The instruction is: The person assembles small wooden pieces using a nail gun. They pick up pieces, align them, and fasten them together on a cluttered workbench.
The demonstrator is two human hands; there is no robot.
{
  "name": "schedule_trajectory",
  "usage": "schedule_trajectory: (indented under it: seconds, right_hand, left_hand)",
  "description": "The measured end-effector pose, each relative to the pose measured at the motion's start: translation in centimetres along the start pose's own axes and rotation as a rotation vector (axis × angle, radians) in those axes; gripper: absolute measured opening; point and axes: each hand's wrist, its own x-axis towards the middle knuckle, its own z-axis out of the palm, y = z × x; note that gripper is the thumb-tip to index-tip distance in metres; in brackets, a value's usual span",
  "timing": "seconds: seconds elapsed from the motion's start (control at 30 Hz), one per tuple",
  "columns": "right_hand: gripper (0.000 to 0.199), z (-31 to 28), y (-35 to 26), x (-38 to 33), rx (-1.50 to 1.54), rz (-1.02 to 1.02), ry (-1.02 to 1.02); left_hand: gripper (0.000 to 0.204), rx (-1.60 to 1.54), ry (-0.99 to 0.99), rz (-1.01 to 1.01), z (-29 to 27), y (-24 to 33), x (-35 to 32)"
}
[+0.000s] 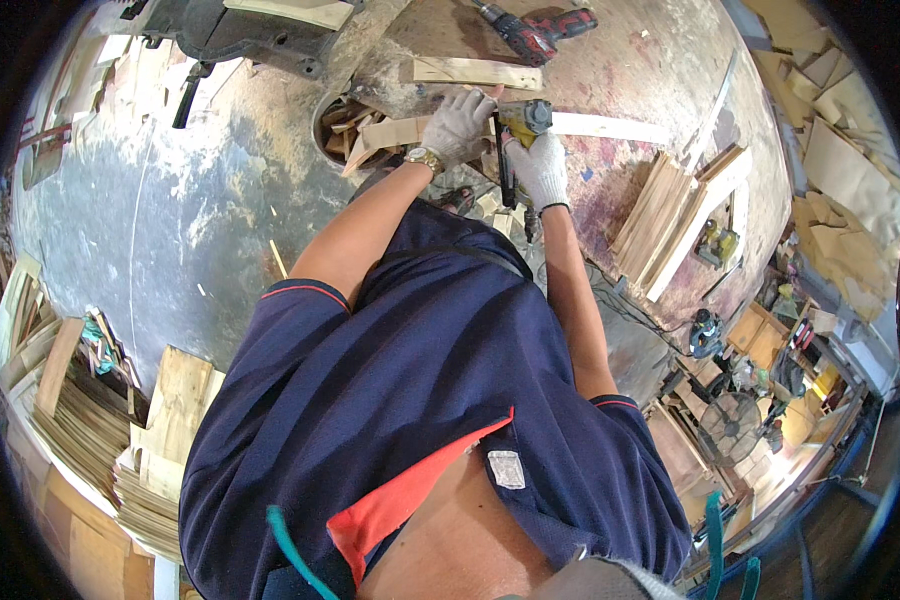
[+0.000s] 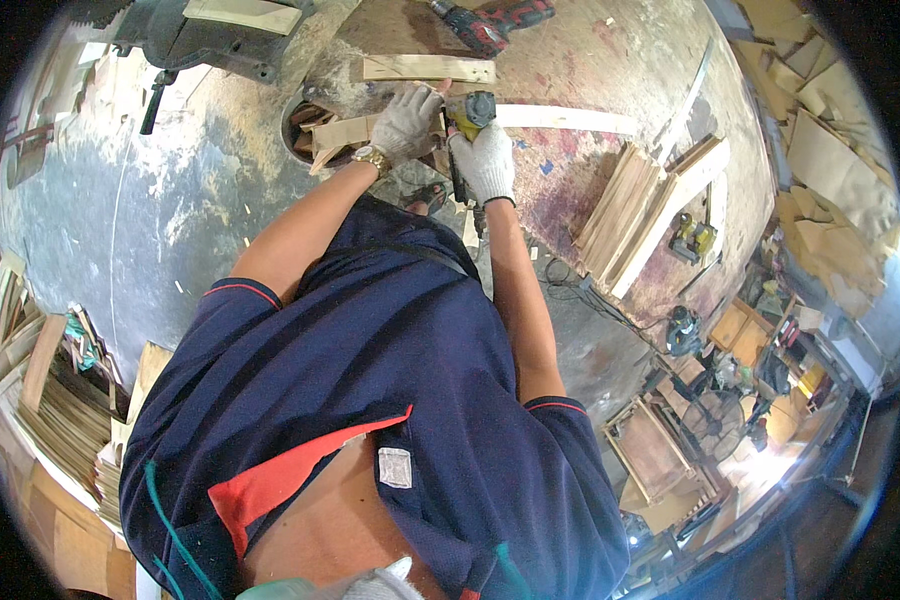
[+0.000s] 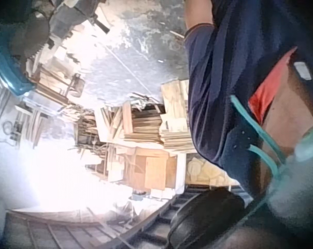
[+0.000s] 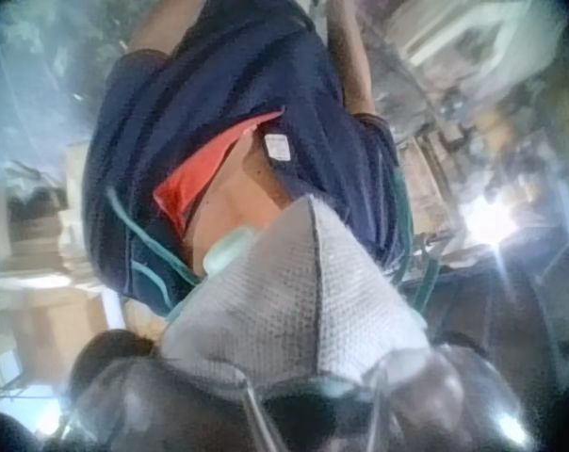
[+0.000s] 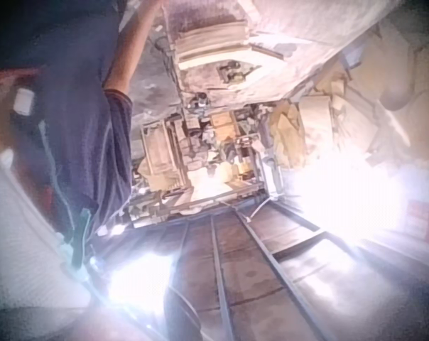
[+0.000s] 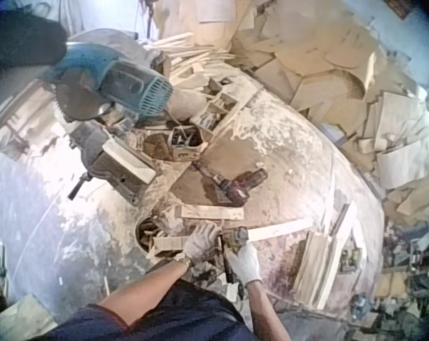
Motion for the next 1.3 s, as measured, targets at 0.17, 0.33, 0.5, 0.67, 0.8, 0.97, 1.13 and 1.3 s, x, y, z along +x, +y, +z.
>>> schedule_trajectory:
  seconds: [0.17,0.33,0.5,0.67,0.8,0.97,1.13,1.3]
  right_hand:
    - [0.040,0.3,0.5,0.1,-0.054,-0.034,0.046]
    - [0.042,-0.2,-0.3,-0.3,-0.089,-0.009,0.014]
    - [0.044,-0.6,-0.1,-0.5,-0.084,-0.011,-0.036]
    - [0.046,0.2,1.8,-0.3,0.012,-0.001,-0.061]
    - [0.045,0.6,1.9,-0.7,-0.001,0.044,-0.062]
    - [0.046,1.0,2.0,-1.0,0.005,0.067,-0.031]
    - [0.046,1.1,1.7,-1.3,-0.001,0.011,0.014]
    - [0.044,1.0,1.6,-1.2,-0.089,-0.050,0.093]
  left_hand:
    - [0.095,-0.012,0.015,0.014,0.7,-0.4,0.1]
    - [0.111,0.082,0.077,0.030,1.9,-0.7,0.2]
    - [0.117,0.063,0.112,0.031,1.9,-0.7,0.2]
    - [0.117,0.066,0.032,0.000,0.9,-0.2,0.3]
    - [0.115,0.025,0.096,0.023,1.2,-0.4,0.2]
    - [0.109,0.009,0.139,0.023,1.4,-0.3,0.2]
    - [0.104,0.034,0.192,0.043,2.1,-0.7,0.4]
    - [0.095,0.054,0.215,0.084,1.3,-0.7,0.2]
